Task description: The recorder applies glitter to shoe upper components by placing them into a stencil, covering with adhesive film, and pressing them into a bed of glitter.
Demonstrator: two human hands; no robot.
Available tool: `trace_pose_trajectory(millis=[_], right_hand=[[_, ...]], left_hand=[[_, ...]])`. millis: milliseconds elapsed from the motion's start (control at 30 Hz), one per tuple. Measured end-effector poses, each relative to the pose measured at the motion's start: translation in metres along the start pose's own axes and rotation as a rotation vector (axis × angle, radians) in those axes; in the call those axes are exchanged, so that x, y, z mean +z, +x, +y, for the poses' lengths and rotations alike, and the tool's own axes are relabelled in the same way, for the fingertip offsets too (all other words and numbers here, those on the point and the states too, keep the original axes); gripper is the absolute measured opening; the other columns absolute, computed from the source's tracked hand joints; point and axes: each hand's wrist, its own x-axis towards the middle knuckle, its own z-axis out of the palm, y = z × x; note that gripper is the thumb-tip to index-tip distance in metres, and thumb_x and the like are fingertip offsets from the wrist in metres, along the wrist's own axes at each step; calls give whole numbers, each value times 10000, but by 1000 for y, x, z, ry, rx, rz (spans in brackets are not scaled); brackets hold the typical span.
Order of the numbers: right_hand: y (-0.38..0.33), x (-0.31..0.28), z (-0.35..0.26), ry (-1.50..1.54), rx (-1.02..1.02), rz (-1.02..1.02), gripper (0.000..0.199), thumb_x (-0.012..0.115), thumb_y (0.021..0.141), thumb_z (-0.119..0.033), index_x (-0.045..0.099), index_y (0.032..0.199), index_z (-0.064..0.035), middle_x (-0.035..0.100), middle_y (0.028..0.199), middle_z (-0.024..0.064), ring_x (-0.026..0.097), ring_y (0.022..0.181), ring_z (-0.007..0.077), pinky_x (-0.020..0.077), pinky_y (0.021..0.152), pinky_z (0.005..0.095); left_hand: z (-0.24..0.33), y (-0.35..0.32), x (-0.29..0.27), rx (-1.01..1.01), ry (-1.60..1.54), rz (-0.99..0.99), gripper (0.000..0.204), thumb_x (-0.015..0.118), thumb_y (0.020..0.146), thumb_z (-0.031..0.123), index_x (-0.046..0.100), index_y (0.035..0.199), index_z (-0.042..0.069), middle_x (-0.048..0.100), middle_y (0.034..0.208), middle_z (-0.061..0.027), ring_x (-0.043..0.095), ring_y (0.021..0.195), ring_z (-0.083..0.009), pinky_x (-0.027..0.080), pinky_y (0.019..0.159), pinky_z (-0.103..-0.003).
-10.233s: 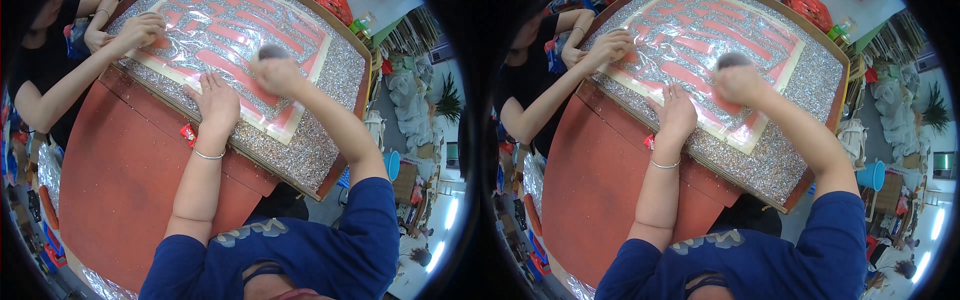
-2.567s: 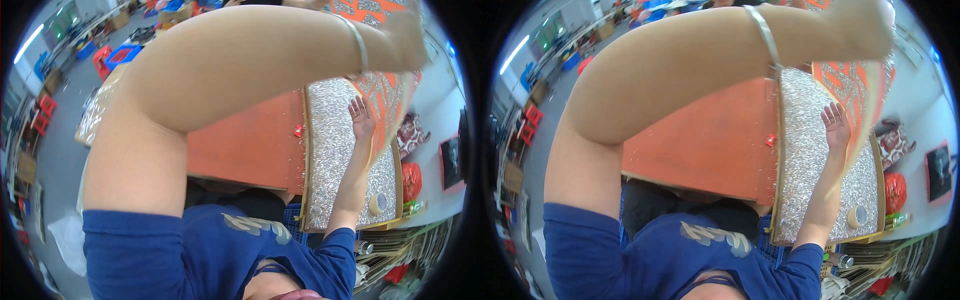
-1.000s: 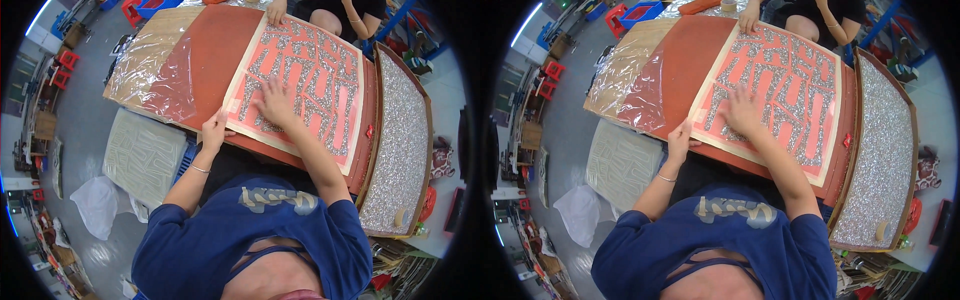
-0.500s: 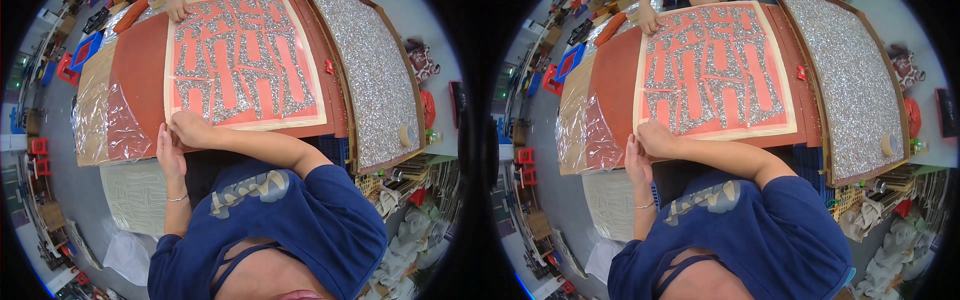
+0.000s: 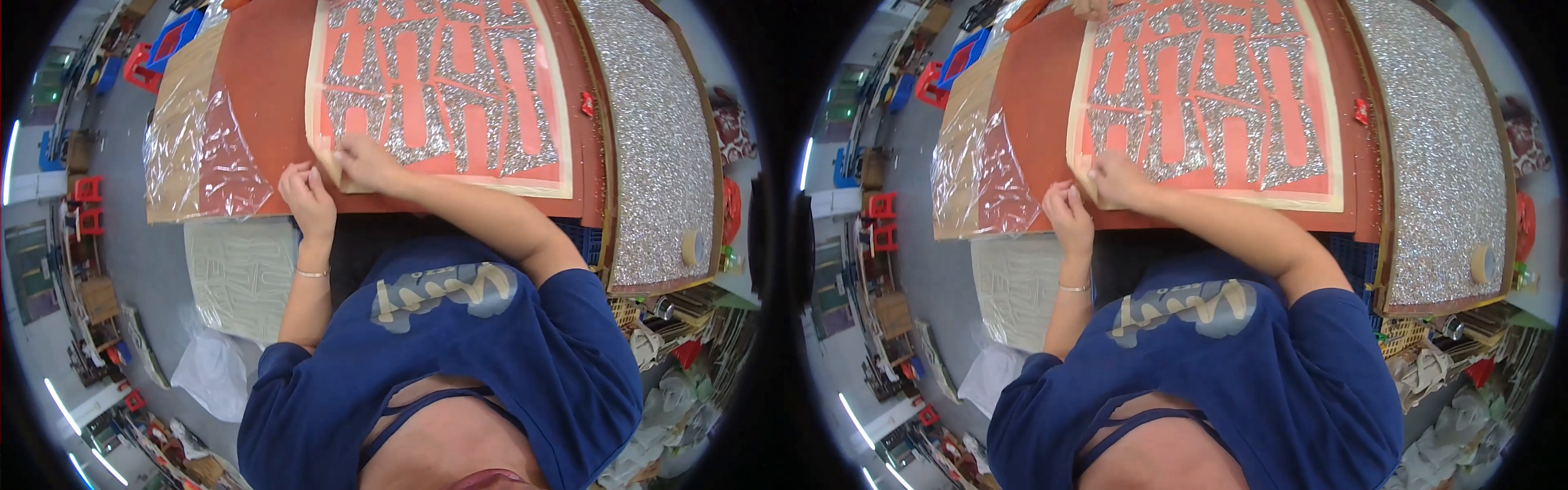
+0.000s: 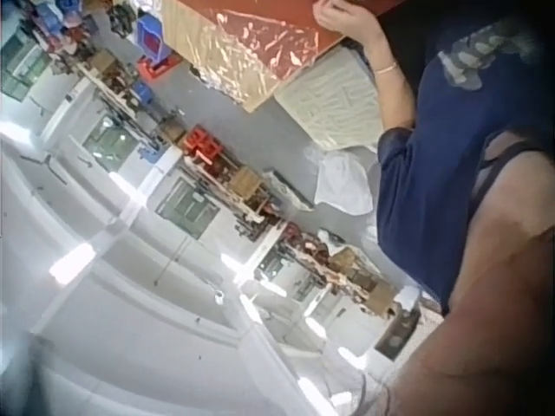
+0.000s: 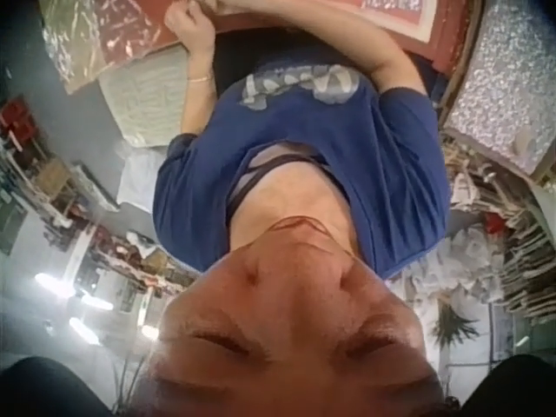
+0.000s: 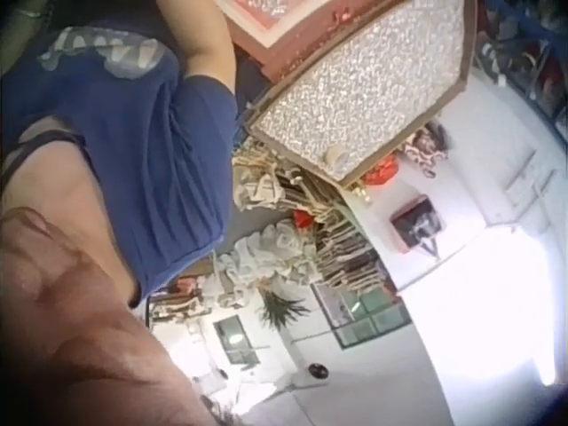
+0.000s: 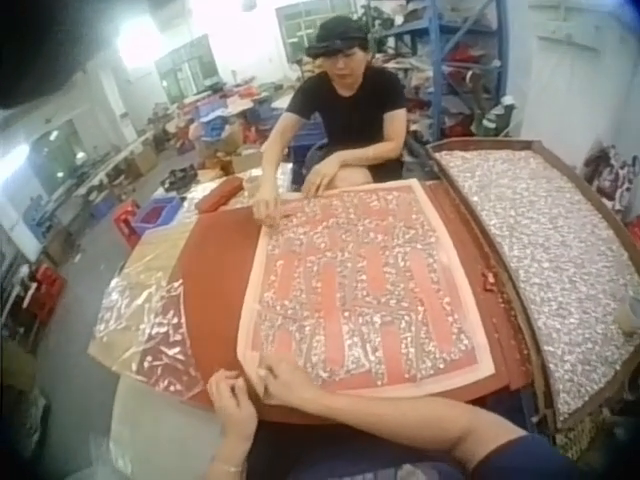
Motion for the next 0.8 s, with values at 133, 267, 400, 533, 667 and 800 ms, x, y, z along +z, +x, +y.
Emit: trace_pose_trajectory(millis=[133, 267, 400, 533, 667, 800], right_hand=[[19, -50, 28, -278, -76, 177, 209, 537, 867, -159, 572, 826, 42, 572, 812, 218, 559, 830, 379, 442, 751, 452], [23, -115, 23, -515, 23, 65, 254, 513, 867, -190, 626, 847, 37, 597, 946, 250, 575, 889, 409, 458, 784, 490], [31, -193, 32, -415, 244, 189, 293, 549, 849, -201, 646, 817, 73, 628, 745, 263, 649, 721, 362, 488, 627, 447], [-33, -196, 28, -569, 46, -82, 256, 534, 887, -217, 588, 815, 23, 590, 789, 234, 588, 768, 403, 453, 671, 476], [-154, -189, -26, -468, 275, -892, 398, 491, 948, -382, 557, 934, 11, 626, 792, 225, 615, 764, 415, 480, 711, 489], [-257, -181, -1, -215, 718, -732, 421, 461, 968, -370, 542, 929, 41, 627, 842, 264, 628, 798, 402, 495, 707, 459]], left_hand=[[-25, -7, -2, 114, 243, -58, 153, 560, 891, 138, 527, 839, -2, 546, 1099, -163, 420, 1150, -380, 282, 1018, -506], [-31, -16, -7, 150, 375, -64, 157, 563, 895, 152, 541, 845, 5, 533, 1134, -174, 387, 1185, -385, 266, 1026, -514], [-34, -17, -10, 157, 308, -109, 160, 566, 903, 163, 560, 940, 8, 503, 1211, -186, 352, 1230, -379, 246, 1046, -510], [-41, -18, -28, 214, 14, -115, 304, 561, 916, 186, 502, 1163, 20, 427, 1328, -192, 320, 1283, -355, 243, 1069, -494], [-29, -44, -84, 541, -97, -608, 292, 593, 863, 157, 536, 1119, 29, 498, 1199, -179, 415, 1174, -340, 313, 1010, -478], [-26, -120, -91, 291, -366, -1077, 189, 632, 780, 89, 553, 943, 37, 537, 983, -132, 485, 987, -328, 371, 926, -417]])
